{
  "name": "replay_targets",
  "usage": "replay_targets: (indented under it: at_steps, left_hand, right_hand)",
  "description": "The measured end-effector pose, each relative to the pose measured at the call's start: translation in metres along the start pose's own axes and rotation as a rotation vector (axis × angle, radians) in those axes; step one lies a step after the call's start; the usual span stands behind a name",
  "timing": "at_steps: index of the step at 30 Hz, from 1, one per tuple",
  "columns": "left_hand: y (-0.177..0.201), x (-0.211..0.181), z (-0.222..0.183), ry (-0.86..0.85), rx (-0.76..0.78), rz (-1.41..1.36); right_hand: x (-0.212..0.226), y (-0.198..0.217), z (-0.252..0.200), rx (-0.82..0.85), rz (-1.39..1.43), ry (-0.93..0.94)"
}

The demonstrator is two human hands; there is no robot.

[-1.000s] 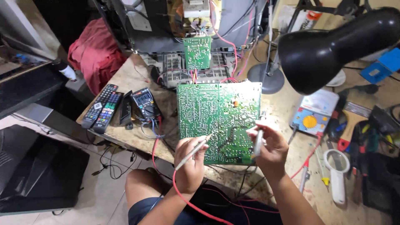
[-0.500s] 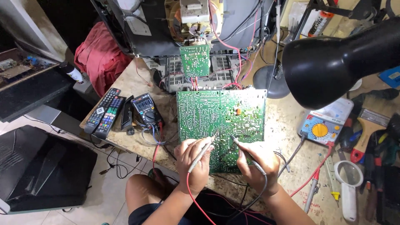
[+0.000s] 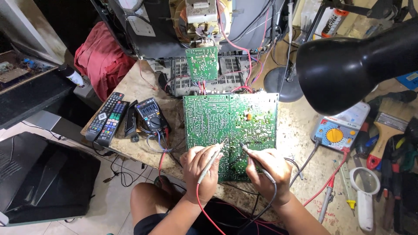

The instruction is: Diagnosing a CRT television circuit board using a multimeter and visual inspection.

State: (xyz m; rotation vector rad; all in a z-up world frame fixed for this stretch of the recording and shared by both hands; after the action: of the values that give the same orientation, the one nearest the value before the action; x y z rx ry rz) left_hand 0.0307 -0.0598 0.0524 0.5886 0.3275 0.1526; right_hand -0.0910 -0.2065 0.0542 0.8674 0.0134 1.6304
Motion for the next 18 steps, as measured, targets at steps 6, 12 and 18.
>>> replay_targets:
  at_steps: [6, 12, 18]
  left_hand:
    - [0.001, -0.001, 0.001, -0.014, -0.007, -0.011]
    - [-0.001, -0.001, -0.002, -0.019, -0.007, 0.005]
    - [-0.001, 0.0, -0.001, -0.03, -0.001, 0.015]
  right_hand:
    - [0.002, 0.001, 0.002, 0.007, 0.013, -0.017]
    - [-0.002, -0.001, 0.0, 0.015, -0.016, 0.005]
    - [0.003, 0.002, 0.005, 0.027, -0.009, 0.002]
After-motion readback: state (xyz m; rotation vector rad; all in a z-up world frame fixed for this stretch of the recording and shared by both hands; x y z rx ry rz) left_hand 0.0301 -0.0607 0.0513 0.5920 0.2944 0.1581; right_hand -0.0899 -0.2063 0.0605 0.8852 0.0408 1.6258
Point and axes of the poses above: each hand's wrist, its own z-axis towards the middle knuckle, its own y-axis out of the back of the hand, x = y × z, the point moved 3 cm from there along z, towards the middle knuckle, and after that the axes turned 12 degrees about -y, right-handed, at the moved point
